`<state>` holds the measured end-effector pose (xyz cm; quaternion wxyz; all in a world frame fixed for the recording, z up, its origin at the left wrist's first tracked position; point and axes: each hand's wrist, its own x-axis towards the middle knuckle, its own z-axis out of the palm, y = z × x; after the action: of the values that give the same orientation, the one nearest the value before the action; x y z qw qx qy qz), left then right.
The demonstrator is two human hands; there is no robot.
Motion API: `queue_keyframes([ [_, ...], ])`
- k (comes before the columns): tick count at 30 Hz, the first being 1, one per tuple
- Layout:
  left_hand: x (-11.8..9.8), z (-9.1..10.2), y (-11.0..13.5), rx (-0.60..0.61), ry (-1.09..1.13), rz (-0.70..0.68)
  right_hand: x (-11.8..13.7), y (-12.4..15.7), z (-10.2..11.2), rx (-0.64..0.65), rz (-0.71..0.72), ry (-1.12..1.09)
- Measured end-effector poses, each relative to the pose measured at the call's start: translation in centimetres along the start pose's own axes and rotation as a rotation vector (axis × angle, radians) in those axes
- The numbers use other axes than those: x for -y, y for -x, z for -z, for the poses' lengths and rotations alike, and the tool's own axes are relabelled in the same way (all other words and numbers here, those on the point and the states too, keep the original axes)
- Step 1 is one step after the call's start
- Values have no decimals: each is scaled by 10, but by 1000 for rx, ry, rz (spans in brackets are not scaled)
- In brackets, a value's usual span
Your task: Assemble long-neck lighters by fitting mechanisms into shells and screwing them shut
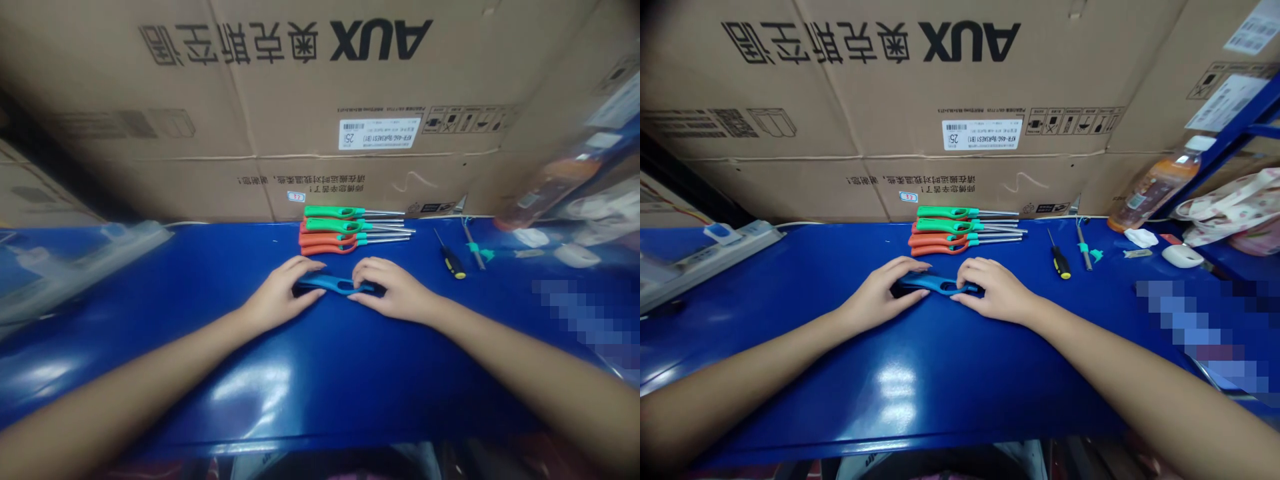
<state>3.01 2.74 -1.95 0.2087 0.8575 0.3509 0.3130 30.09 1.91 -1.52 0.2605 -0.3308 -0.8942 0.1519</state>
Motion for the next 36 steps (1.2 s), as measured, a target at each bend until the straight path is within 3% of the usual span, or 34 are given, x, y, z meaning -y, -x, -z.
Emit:
queue_keyframes([
  [6, 9, -3, -2, -69, 74, 97, 4, -1, -3, -160, -102, -41],
  [12, 6, -3, -1, -55, 21, 109, -1, -2, -5, -406, -374, -212],
  [16, 7, -4, -2, -62, 25, 93, -7, -3, -2, -311, -372, -304],
  [23, 9, -3, -2, -40, 67, 105, 5, 0, 2, -32, -226, -288],
  [29, 10, -4, -2, -32, 39, 63, 7, 2, 11, 148, -64, 114],
  [36, -6, 1, 0, -13, -28, -85, 14, 1, 15, 95, -63, 262],
])
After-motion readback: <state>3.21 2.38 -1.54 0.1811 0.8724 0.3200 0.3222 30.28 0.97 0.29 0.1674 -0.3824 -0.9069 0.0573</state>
